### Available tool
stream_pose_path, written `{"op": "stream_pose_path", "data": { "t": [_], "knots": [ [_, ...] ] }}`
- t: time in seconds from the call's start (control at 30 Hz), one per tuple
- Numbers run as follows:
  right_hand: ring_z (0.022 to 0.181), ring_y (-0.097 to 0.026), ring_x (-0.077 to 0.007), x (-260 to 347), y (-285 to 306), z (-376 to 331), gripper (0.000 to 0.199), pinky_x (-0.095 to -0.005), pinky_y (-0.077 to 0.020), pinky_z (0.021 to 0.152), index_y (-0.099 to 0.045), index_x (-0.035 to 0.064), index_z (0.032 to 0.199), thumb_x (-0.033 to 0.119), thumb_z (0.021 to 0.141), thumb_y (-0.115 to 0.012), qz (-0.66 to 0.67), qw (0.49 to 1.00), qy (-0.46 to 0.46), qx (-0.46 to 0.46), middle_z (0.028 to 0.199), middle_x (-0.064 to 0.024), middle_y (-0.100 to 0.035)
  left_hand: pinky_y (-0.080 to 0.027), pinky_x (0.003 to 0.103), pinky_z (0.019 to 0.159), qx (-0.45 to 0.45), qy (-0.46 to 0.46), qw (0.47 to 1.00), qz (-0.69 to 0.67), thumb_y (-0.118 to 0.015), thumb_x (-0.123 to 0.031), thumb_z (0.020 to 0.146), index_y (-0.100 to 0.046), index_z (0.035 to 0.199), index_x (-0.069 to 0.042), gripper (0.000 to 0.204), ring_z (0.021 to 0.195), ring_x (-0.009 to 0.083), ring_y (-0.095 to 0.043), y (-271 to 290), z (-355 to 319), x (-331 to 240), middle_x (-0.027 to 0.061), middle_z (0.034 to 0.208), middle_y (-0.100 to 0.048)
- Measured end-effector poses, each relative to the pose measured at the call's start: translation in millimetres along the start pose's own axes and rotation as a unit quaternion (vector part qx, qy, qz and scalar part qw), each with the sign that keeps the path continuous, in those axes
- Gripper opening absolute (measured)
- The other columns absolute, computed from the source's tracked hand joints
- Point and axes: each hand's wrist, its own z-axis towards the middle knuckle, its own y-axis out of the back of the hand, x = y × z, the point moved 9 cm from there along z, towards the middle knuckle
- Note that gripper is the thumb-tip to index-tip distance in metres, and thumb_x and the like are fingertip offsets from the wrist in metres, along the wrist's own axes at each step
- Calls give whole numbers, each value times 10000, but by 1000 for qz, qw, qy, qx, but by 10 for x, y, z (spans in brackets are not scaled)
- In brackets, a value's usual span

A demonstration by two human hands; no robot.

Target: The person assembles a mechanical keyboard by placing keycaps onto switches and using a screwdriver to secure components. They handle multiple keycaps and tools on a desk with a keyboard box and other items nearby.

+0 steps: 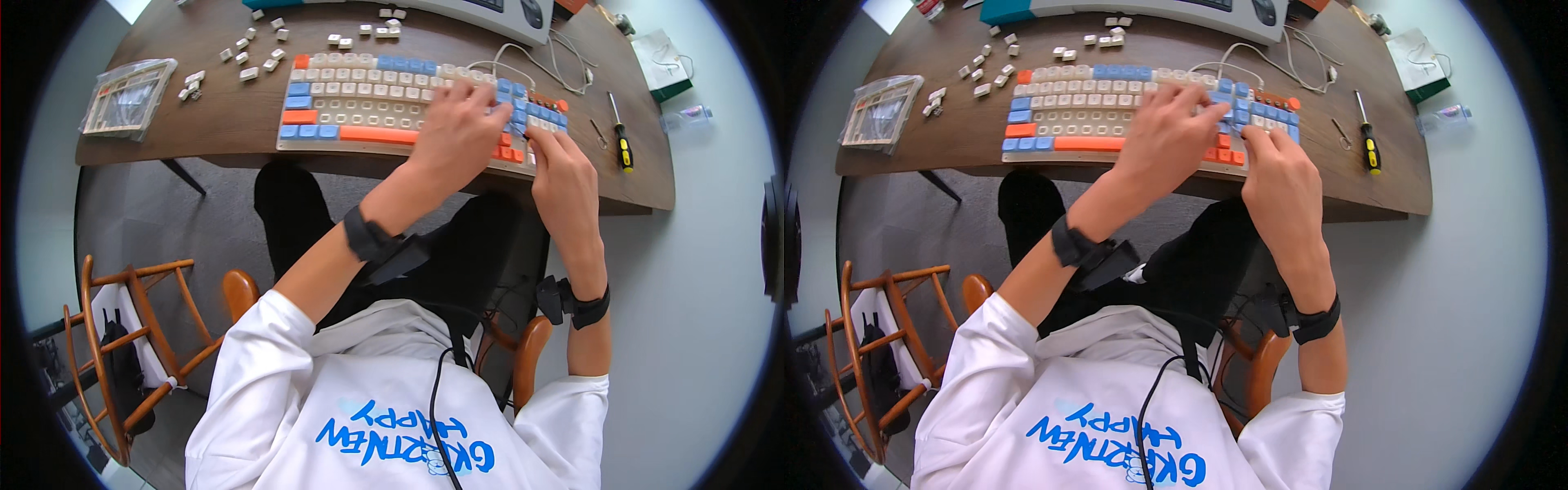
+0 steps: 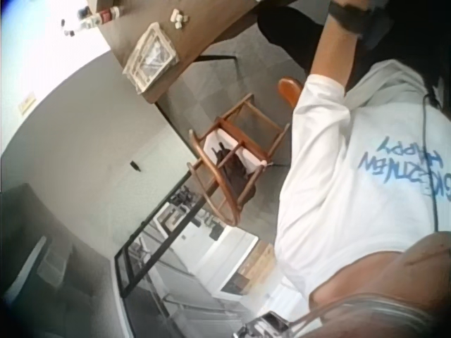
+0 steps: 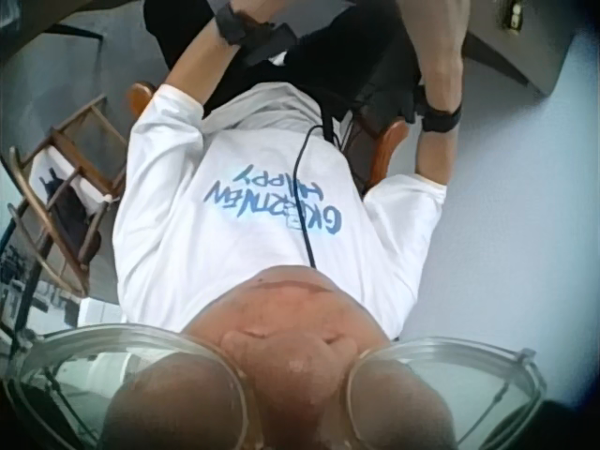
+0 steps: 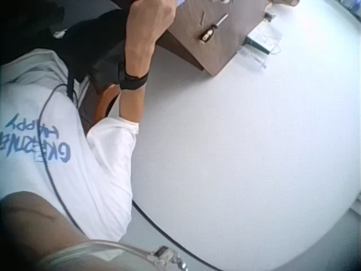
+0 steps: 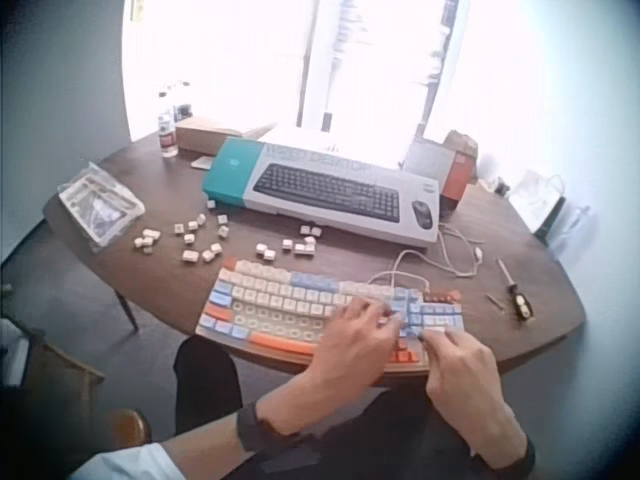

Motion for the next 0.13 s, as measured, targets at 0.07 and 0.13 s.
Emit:
{"op": "stream_pose_path", "data": {
  "t": [0.07,0.13],
  "knots": [
    [919,-711,-410,11,-19,-51,179,-480,-572,796,-749,28,1152,50,1005,-650,6,1000,-3,-25,1002,-195,-731,-481,490,1097,34,-42,999,-8,-759,-90,897,-772,1167,-74,270,1155,321,-635,-121,112,-38,95,1165,-697],
    [920,-713,-427,-37,-93,-119,244,-489,-572,814,-743,51,1236,59,1001,-674,3,1000,-22,-21,1031,-201,-729,-480,514,1123,70,-72,995,-22,-760,-71,881,-773,1181,-99,301,1154,325,-635,-253,145,-61,93,1211,-688]
  ]
}}
